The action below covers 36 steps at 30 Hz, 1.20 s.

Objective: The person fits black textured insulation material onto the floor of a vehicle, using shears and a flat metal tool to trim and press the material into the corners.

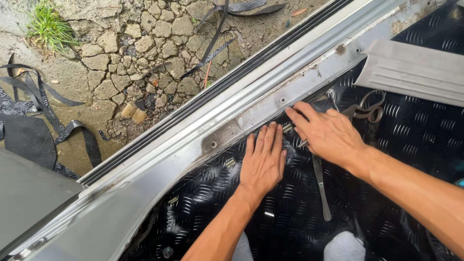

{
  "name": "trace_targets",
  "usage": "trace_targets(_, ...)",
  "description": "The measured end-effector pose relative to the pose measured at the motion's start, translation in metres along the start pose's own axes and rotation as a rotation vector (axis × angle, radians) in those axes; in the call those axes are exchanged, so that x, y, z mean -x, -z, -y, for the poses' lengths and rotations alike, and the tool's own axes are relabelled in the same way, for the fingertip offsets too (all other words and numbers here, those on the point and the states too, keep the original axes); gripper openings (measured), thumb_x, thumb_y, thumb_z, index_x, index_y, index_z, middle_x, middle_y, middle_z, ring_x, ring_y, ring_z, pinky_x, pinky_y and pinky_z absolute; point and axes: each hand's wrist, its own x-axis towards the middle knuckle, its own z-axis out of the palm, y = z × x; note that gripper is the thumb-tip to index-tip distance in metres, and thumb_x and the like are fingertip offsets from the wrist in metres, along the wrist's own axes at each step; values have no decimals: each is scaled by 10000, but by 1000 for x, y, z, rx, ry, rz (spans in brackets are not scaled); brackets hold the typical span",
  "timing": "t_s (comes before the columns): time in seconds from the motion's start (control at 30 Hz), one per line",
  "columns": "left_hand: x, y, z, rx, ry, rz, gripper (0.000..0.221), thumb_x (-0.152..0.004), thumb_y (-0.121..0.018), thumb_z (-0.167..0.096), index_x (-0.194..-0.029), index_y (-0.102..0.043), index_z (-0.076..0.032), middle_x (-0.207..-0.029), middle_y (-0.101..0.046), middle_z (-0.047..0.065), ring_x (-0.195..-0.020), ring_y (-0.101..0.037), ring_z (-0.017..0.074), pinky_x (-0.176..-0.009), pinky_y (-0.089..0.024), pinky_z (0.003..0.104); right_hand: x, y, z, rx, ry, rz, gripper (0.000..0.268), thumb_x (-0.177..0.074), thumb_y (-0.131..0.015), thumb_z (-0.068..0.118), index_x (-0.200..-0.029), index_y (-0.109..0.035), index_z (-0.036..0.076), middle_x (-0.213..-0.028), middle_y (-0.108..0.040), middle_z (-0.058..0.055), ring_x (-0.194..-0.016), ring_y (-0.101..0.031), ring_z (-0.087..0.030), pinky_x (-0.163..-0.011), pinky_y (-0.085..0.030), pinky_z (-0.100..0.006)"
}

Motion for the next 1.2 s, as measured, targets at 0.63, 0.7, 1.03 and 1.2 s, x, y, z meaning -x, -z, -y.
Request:
trace_targets(0.63, -1, 9, 4, 110, 21, -16, 549, -1013, -541, -314, -1480, -510, -28, -1591, -421, 184, -1446, -422, 333, -1181, -306, 540, -4, -5, -4, -12, 52, 75, 571, -782, -758, 175, -1321, -592, 87, -1317, -583, -38, -872, -682, -198, -721, -471, -371)
trace_targets(0.7, -1, 9, 4, 113, 5, -15, 553, -1005, -552, -310, -1474, -509, -21, -1594, -423, 192, -1439, -430, 337, -1174, -307, 541, -2, -9, -6, -9, 59, 58, 541, -817, -755, 188, -1322, -585, 93, -1299, -590, -36, -839, -667, -214, -707, -469, -372)
trace_targets(1.03, -3, 17, 5, 261, 48, -42, 559, -971, -638, -280, -1461, -529, -36, -1498, -477, 188, -1384, -454, 357, -1194, -308, 539, -2, -11, -11, -102, -7, 91, 580, -776, -760, 228, -1326, -589, 157, -1370, -601, 2, -754, -609, -251, -719, -481, -365)
trace_targets(1.2, -6, 21, 5, 268, 40, -105, 532, -925, -674, -245, -1398, -545, -39, -1503, -470, 233, -1352, -467, 383, -1149, -317, 535, -3, -9, -7, -120, 50, 8, 561, -810, -728, 221, -1345, -608, 101, -1290, -626, -45, -771, -630, -244, -675, -455, -374)
